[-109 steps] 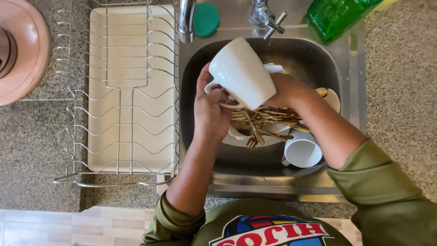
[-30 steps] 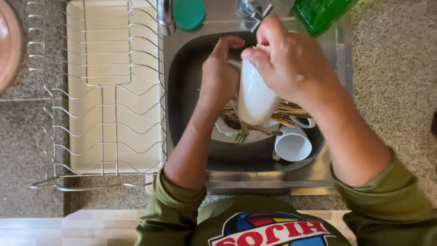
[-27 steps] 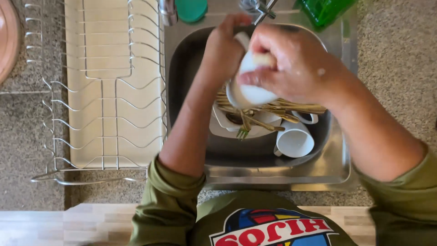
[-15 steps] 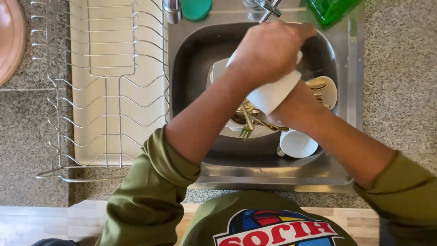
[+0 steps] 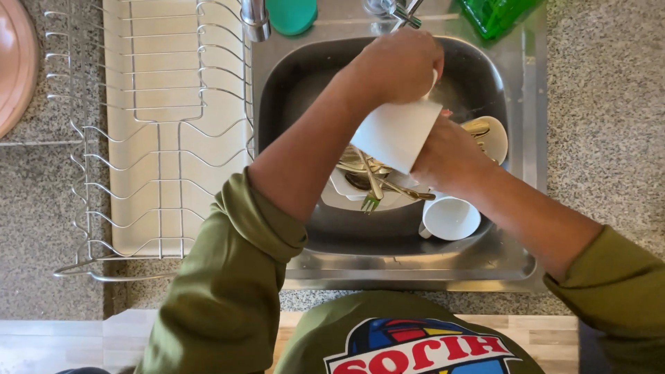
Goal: Washing gold-colored cutlery and white mugs in a kitchen sink using a cloth and running water.
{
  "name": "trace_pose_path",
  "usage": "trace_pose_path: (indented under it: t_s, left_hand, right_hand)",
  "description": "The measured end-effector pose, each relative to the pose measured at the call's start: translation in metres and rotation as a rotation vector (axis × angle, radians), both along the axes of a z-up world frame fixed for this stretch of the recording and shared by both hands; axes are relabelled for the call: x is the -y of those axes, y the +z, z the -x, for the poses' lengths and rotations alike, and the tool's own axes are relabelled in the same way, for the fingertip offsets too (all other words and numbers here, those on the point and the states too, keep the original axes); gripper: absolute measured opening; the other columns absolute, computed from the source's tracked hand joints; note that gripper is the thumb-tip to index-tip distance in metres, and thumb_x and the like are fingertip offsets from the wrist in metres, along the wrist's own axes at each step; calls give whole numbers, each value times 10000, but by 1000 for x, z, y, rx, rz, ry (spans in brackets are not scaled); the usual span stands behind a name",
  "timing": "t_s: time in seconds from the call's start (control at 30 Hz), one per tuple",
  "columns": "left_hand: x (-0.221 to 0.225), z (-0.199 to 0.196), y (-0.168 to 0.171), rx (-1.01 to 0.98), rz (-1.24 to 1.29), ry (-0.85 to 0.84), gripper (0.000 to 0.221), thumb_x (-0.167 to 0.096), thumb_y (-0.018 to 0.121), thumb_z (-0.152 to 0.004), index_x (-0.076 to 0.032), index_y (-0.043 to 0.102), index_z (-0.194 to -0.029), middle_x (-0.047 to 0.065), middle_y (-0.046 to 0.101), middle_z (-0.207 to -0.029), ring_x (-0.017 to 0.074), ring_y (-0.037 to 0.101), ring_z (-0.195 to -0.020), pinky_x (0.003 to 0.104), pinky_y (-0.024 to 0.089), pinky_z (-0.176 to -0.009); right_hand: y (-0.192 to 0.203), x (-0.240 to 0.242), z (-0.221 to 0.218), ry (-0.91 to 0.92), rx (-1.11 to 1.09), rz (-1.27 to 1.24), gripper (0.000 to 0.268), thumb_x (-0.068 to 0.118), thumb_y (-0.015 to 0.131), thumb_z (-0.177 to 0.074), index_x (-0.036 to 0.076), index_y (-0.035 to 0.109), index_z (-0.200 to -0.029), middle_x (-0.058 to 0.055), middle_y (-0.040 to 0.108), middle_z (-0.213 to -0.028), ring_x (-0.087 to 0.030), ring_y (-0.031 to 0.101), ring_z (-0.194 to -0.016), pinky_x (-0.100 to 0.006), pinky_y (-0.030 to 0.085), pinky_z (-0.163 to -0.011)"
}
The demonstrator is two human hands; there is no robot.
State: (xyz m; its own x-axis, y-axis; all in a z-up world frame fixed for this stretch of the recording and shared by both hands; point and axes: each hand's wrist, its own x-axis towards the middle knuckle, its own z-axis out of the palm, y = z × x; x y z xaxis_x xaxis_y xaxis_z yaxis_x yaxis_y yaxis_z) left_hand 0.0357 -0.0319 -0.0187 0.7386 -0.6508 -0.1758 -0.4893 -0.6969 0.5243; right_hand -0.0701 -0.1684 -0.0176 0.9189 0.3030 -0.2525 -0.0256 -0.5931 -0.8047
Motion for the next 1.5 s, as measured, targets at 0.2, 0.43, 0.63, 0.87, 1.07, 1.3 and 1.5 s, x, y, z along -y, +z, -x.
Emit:
trace_pose_path:
  t_s: [0.2,0.43,0.63,0.87,1.07,1.3,1.5]
  left_hand:
    - [-19,20,-3,90,317,423,618,-41,402,-764,-277,662,-1272,-14,768,-1254,264,725,-1063,401,537,-753]
    - [-6,89,-21,-935,1291,1096,394,47,423,-891,2,648,-1211,141,620,-767,250,562,-604,471,441,-559]
    - [28,114,-67,-1059,1624,1099,259,-14,416,-951,5,670,-898,119,607,-698,283,584,-574,497,508,-511]
    - [35,114,6,-331,937,1094,518,-99,458,-908,-204,617,-1389,90,791,-997,213,691,-873,352,537,-782]
    - [37,112,-16,-928,1217,1057,578,-9,401,-920,12,526,-1484,223,695,-1183,227,603,-736,346,487,-530]
    - [49,95,-40,-61,571,521,334,-148,539,-927,-147,611,-1254,-14,741,-1141,74,717,-813,261,562,-668]
    - [38,55,8,-29,515,701,530,-243,645,-787,-280,640,-1316,30,822,-1132,231,761,-1022,353,540,-887]
  right_hand:
    - [13,26,-19,253,-115,226,666,474,845,-700,111,676,-1232,-89,739,-1052,-228,678,-957,-368,536,-803]
    - [13,59,-39,116,234,-886,405,435,717,-1005,153,575,-1258,-88,601,-1345,-259,604,-1291,-357,526,-1093]
    - [3,33,-11,-212,465,-640,575,697,448,-998,146,604,-1052,3,618,-959,-167,626,-879,-318,486,-685]
    - [75,19,-9,254,960,812,323,429,598,-1151,201,575,-1378,44,669,-608,-166,572,-417,-323,470,-382]
    - [45,67,-12,-144,410,-619,169,203,683,-985,134,661,-832,9,622,-753,-111,563,-671,-274,432,-640]
    - [17,93,-8,-132,583,-726,315,333,640,-1078,72,640,-904,-45,638,-817,-216,703,-813,-365,651,-826]
    - [37,88,26,212,185,115,559,657,605,-853,115,585,-984,6,570,-687,-124,509,-542,-286,372,-451]
